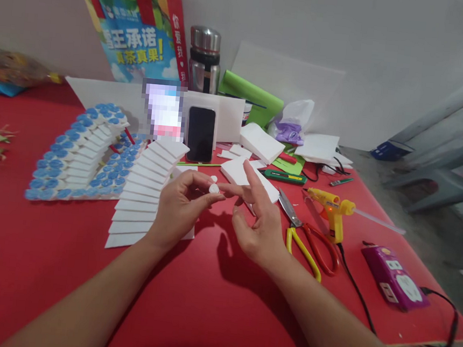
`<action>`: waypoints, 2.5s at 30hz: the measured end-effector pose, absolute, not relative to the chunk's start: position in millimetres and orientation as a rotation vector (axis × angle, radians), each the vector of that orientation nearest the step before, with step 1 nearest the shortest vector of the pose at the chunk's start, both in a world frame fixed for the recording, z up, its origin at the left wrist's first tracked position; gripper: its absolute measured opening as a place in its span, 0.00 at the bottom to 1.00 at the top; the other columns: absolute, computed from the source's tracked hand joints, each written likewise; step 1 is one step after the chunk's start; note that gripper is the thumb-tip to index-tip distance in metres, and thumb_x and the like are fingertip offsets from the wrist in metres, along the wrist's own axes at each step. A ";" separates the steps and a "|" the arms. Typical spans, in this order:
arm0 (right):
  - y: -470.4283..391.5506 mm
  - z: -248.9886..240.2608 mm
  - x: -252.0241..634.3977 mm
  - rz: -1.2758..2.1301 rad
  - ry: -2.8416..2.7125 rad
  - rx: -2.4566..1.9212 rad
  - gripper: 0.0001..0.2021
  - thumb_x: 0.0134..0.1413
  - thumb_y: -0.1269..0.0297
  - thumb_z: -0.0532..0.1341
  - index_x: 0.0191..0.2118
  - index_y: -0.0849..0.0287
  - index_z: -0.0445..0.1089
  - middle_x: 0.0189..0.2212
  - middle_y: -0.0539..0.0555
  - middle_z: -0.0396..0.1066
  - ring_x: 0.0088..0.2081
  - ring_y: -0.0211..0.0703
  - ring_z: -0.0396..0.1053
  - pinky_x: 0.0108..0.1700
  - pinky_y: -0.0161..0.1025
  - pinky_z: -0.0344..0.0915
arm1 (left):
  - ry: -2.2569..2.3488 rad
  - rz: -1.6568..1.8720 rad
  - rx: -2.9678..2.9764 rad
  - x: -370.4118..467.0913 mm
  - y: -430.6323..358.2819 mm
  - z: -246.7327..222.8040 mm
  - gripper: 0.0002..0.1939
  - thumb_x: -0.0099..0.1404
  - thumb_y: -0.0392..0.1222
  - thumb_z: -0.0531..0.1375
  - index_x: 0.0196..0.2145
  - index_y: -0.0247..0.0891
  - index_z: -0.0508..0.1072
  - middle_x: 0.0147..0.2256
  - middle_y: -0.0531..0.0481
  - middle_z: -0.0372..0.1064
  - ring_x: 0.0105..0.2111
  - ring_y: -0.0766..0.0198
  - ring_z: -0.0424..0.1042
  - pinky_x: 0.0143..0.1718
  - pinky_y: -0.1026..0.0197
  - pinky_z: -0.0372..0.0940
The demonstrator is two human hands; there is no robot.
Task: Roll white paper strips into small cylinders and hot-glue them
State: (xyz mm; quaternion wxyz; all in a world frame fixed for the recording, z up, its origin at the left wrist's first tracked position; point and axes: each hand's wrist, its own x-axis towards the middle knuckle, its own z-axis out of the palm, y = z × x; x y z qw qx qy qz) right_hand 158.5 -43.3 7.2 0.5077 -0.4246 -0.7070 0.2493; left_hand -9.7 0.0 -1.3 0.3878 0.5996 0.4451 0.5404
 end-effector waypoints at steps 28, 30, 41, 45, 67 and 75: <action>-10.3 4.3 178.1 1.169 -0.827 -1.066 0.15 0.41 0.58 0.78 0.27 0.59 0.74 0.20 0.46 0.69 0.23 0.33 0.61 0.28 0.35 0.59 | 1.076 1.333 1.635 -9.6 0.2 -12.6 0.13 0.60 0.46 0.72 0.39 0.40 0.77 0.41 0.46 0.78 0.39 0.57 0.77 0.43 0.56 0.73; -10.4 4.0 179.6 1.167 -0.849 -1.065 0.13 0.41 0.58 0.78 0.28 0.59 0.77 0.22 0.47 0.72 0.24 0.34 0.64 0.30 0.36 0.62 | 1.069 1.308 1.653 -9.8 -0.1 -11.9 0.15 0.60 0.46 0.72 0.44 0.41 0.77 0.41 0.47 0.78 0.38 0.58 0.76 0.42 0.56 0.72; -12.4 4.9 178.5 1.199 -0.943 -1.055 0.18 0.49 0.53 0.75 0.25 0.59 0.72 0.19 0.47 0.68 0.21 0.33 0.60 0.25 0.34 0.56 | 0.980 1.164 1.129 -4.7 1.4 -7.2 0.17 0.53 0.43 0.76 0.40 0.39 0.82 0.38 0.47 0.80 0.37 0.59 0.79 0.41 0.56 0.75; -11.3 4.3 178.0 1.143 -0.949 -1.018 0.25 0.56 0.48 0.71 0.20 0.57 0.61 0.15 0.44 0.57 0.19 0.32 0.52 0.24 0.35 0.50 | 0.939 1.087 0.880 -3.7 1.4 -7.1 0.21 0.49 0.41 0.78 0.40 0.39 0.81 0.34 0.48 0.80 0.35 0.59 0.81 0.37 0.60 0.76; -83.9 49.3 262.4 0.008 -2.140 -2.164 0.02 0.62 0.68 0.63 0.40 0.60 0.71 0.40 0.61 0.76 0.39 0.51 0.74 0.36 0.40 0.61 | 0.750 1.077 0.528 -5.7 6.3 -2.8 0.16 0.49 0.32 0.78 0.37 0.32 0.81 0.35 0.44 0.81 0.35 0.63 0.81 0.41 0.65 0.77; -95.4 10.5 259.0 0.045 -2.171 -2.641 0.09 0.58 0.75 0.57 0.44 0.68 0.69 0.42 0.70 0.74 0.45 0.63 0.76 0.42 0.47 0.64 | 0.721 1.037 0.509 -7.4 5.6 -0.6 0.10 0.57 0.28 0.72 0.38 0.31 0.80 0.31 0.47 0.78 0.30 0.66 0.79 0.35 0.66 0.77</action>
